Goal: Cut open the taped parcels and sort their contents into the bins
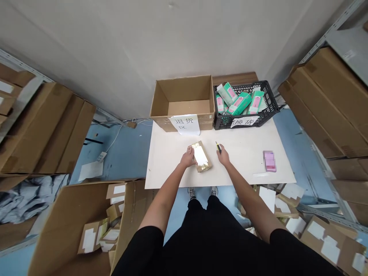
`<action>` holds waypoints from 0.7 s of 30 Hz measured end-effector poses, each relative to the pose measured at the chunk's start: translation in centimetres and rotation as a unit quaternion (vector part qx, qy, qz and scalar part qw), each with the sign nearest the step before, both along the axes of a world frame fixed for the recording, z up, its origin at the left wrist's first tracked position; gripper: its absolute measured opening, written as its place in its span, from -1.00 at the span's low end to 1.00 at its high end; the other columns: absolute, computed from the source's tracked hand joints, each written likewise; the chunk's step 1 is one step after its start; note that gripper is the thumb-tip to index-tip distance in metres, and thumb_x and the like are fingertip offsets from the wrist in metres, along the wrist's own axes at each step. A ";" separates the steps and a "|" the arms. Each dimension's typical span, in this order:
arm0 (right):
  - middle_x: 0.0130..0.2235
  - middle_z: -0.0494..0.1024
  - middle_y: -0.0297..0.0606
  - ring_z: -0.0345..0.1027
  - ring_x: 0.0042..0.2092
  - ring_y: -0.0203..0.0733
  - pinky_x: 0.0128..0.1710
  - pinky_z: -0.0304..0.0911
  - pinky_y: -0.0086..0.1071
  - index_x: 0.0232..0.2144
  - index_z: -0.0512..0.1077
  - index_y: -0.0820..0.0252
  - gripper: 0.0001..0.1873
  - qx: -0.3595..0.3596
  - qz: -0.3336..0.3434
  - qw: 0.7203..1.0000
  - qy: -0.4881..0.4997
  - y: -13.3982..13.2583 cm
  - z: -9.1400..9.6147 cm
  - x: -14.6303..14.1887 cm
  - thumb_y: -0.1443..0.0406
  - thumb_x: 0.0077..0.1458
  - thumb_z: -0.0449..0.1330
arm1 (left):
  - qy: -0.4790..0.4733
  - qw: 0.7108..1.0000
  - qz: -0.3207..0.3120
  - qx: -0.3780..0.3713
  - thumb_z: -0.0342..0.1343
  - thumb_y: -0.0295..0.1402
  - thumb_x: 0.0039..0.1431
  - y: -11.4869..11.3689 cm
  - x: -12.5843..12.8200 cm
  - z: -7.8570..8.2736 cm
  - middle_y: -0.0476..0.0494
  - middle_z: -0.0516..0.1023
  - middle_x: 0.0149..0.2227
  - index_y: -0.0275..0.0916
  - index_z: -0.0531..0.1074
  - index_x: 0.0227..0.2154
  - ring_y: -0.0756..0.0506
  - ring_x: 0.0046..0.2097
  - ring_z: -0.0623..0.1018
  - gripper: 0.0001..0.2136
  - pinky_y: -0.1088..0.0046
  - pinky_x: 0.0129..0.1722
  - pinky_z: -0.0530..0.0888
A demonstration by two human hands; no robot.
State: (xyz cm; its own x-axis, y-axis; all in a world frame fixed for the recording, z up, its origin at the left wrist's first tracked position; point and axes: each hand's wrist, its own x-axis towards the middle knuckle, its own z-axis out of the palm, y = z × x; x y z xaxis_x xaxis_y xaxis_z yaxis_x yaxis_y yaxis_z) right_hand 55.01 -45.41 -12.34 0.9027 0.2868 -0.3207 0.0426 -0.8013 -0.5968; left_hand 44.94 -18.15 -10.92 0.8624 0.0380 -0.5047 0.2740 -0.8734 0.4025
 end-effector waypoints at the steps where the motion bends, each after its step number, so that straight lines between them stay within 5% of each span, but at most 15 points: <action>1: 0.16 0.60 -0.01 0.54 0.08 0.01 0.10 0.39 -0.23 0.50 0.07 0.25 -0.34 0.021 0.023 0.999 -0.008 2.0 0.9 -0.7 0.27 0.42 -0.04 | 0.004 1.000 -0.003 0.001 0.49 -0.15 0.00 -0.2 0.4 0.0 -0.46 -0.28 0.59 -0.23 -0.10 0.54 -0.35 0.59 -0.27 0.16 0.12 0.46 0.19; 5: 0.10 0.66 -0.10 0.58 0.01 -0.03 0.06 0.40 -0.29 0.51 0.06 0.13 -0.36 0.016 0.102 0.995 -0.005 8.9 3.8 -3.0 0.28 0.46 -0.03 | -0.002 1.000 -0.001 0.001 0.50 -0.23 -0.01 -0.8 0.7 0.0 -0.50 -0.28 0.59 -0.28 -0.10 0.55 -0.36 0.59 -0.27 0.17 0.05 0.46 0.20; 9: 0.23 0.58 -0.10 0.53 0.14 -0.05 0.14 0.34 -0.30 0.46 0.17 0.11 -0.43 -0.054 0.123 0.991 0.013 12.6 4.7 -3.6 0.30 0.46 0.00 | -0.010 1.000 0.000 -0.014 0.51 -0.23 -0.01 -0.8 0.3 -0.1 -0.46 -0.28 0.60 -0.24 -0.08 0.55 -0.34 0.59 -0.27 0.16 0.05 0.45 0.23; 15: 0.17 0.60 -0.03 0.54 0.13 0.01 0.10 0.34 -0.24 0.49 0.14 0.07 -0.39 -0.157 0.124 0.980 0.014 13.8 5.0 -4.4 0.32 0.46 -0.05 | -0.030 0.999 -0.001 -0.028 0.52 -0.21 -0.01 -0.7 0.2 0.0 -0.46 -0.24 0.60 -0.21 -0.05 0.54 -0.35 0.60 -0.22 0.15 -0.01 0.47 0.16; 21: 0.13 0.62 0.00 0.56 0.11 0.08 0.00 0.37 -0.26 0.48 0.13 0.03 -0.29 -0.252 0.159 0.953 0.056 13.0 6.6 -5.5 0.31 0.35 0.16 | -0.021 0.998 -0.045 0.043 0.46 -0.05 0.07 -0.8 0.5 0.6 -0.39 -0.16 0.60 -0.16 -0.09 0.56 -0.36 0.60 -0.23 0.13 -0.02 0.46 0.17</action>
State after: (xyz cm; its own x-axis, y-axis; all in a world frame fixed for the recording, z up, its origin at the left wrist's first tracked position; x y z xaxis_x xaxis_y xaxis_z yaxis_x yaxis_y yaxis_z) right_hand 49.47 -32.37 -5.72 0.7476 0.3246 -0.5794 0.2896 -0.9444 -0.1554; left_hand 45.44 -18.98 -10.29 0.8851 0.0012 -0.4655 0.1777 -0.9251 0.3355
